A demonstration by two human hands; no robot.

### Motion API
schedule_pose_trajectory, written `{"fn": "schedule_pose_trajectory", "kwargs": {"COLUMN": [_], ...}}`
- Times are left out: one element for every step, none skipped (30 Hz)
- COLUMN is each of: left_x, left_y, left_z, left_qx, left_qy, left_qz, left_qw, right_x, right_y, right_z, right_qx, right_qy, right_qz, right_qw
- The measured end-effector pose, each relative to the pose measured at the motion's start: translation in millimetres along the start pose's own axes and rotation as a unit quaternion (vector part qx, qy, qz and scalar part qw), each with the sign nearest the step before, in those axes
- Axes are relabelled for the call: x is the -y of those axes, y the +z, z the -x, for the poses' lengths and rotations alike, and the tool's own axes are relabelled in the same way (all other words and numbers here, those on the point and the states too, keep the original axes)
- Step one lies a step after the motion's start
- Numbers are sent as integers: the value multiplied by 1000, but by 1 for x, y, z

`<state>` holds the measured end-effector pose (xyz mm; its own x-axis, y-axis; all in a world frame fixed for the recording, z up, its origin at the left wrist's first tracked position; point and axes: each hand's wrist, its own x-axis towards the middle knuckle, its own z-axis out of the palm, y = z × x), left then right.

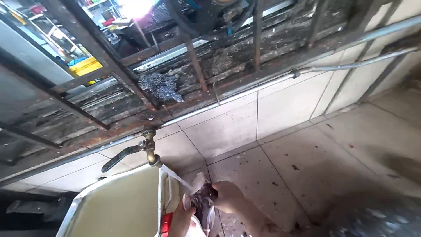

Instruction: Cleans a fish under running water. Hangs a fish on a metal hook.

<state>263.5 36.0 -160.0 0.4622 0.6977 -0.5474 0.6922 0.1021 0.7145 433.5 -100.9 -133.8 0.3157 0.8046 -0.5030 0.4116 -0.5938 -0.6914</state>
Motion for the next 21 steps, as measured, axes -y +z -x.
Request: {"fn": "schedule_pose_trajectory", "kwargs": {"left_x": [2,4,5,6,8,9,9,7,3,1,-2,-7,-13,-16,-19,-23,-26,-27,-25,-25,-25], "left_y": [2,5,7,7,7,6,6,8,13,19,26,33,37,38,37,37,36,35,33,31,30], "left_z": [-1,-2,-4,-5,-6,-7,-10,-14,-20,-27,-31,-33,-31,-27,-23,-20,-18,-18,-20,-21,-21], "left_qx": [-4,-12,-20,-21,-23,-29,-37,-55,-84,-113,-133,-146,-156,-161,-159,-151,-141,-139,-146,-149,-152], "left_qy": [14,30,49,64,76,84,92,96,98,93,85,74,63,48,35,24,17,23,30,28,18], "left_qz": [-2,-3,-3,2,10,6,-9,-30,-55,-73,-79,-84,-115,-161,-217,-263,-285,-288,-279,-264,-252], "left_qw": [1000,999,999,998,997,996,995,993,990,987,984,983,979,972,962,953,948,947,949,953,956], "right_x": [-2,-3,-4,-8,-16,-24,-30,-33,-29,-21,-14,-9,-7,-8,-10,-11,-11,-10,-9,-6,-3], "right_y": [11,24,34,37,34,28,25,27,35,47,56,57,51,42,30,18,9,5,9,18,29], "right_z": [-1,1,4,6,8,8,5,0,-5,-6,-2,5,15,26,34,39,41,36,27,13,-2], "right_qx": [-27,-28,-7,23,44,51,33,-7,-50,-70,-68,-47,-23,-10,-15,-31,-58,-80,-92,-76,-44], "right_qy": [-1,-15,-32,-29,-14,10,35,48,49,40,23,11,14,26,41,57,67,65,50,40,47], "right_qz": [-77,-126,-139,-127,-103,-93,-120,-184,-261,-295,-268,-193,-109,-43,-7,8,-8,-64,-148,-235,-299], "right_qw": [997,992,990,991,994,994,992,982,963,952,961,980,994,999,999,998,996,993,983,968,952]}}
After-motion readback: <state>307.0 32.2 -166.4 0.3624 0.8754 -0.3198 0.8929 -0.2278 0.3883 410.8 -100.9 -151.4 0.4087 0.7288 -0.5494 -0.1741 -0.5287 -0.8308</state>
